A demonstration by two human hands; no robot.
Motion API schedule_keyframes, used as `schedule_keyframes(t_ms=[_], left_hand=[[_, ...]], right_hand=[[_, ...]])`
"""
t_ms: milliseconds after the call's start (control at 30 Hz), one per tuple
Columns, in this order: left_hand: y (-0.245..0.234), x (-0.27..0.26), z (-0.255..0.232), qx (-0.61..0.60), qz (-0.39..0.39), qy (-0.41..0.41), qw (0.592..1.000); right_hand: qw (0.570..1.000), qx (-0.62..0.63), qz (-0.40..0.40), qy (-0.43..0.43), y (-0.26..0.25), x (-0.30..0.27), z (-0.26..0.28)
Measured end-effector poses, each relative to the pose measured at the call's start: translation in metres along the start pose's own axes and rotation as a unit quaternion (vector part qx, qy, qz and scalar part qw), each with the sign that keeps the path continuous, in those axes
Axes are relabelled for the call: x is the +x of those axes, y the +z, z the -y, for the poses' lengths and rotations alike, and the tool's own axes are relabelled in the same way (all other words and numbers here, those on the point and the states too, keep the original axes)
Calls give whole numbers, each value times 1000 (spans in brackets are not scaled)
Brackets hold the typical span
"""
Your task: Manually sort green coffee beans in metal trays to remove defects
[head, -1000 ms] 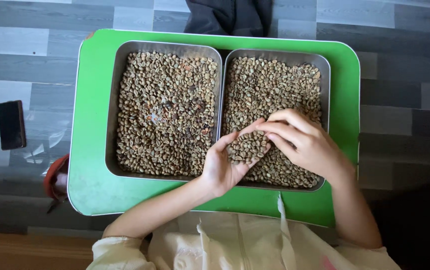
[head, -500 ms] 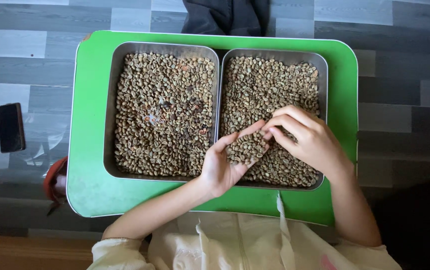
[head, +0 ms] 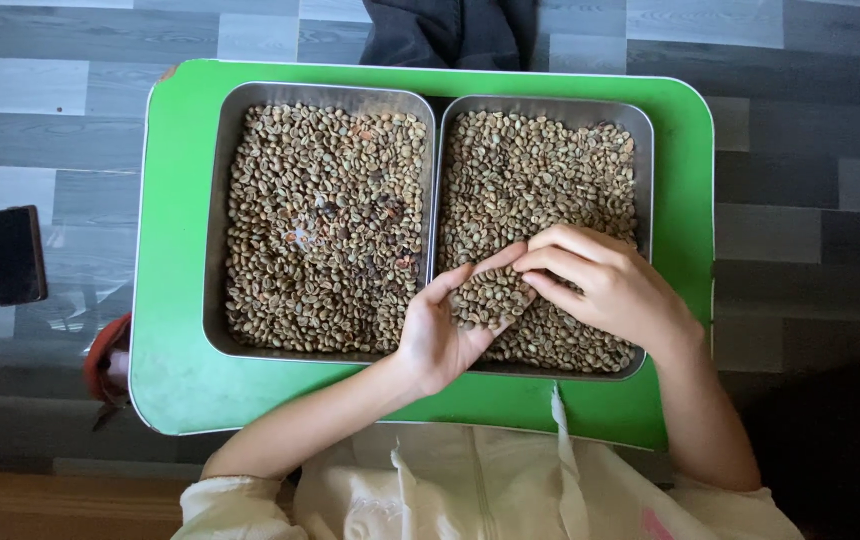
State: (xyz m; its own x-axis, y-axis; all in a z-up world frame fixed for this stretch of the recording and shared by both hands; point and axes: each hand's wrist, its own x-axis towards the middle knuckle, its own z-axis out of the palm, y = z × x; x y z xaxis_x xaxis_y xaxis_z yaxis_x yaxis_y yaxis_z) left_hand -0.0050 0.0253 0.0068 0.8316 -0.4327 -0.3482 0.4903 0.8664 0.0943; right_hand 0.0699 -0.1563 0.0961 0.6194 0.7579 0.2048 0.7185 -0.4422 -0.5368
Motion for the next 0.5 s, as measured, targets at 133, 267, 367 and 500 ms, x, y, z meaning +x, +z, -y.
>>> schedule_keyframes(t_ms=[133,267,367,500], left_hand=[[-6,2,-1,-4,-4,-5,1000],[-10,4,0,-1,-3,-2,1000],[-7,4,2,-12,2,1,1000],[-1,2,1,-23,4,1,1000]], right_hand=[[1000,0,2,0,4,-1,-2],[1000,9,8,23,5,0,-2],[1000,16,6,25,4,1,-4],[1000,18,-1,25,6,-1,-6]])
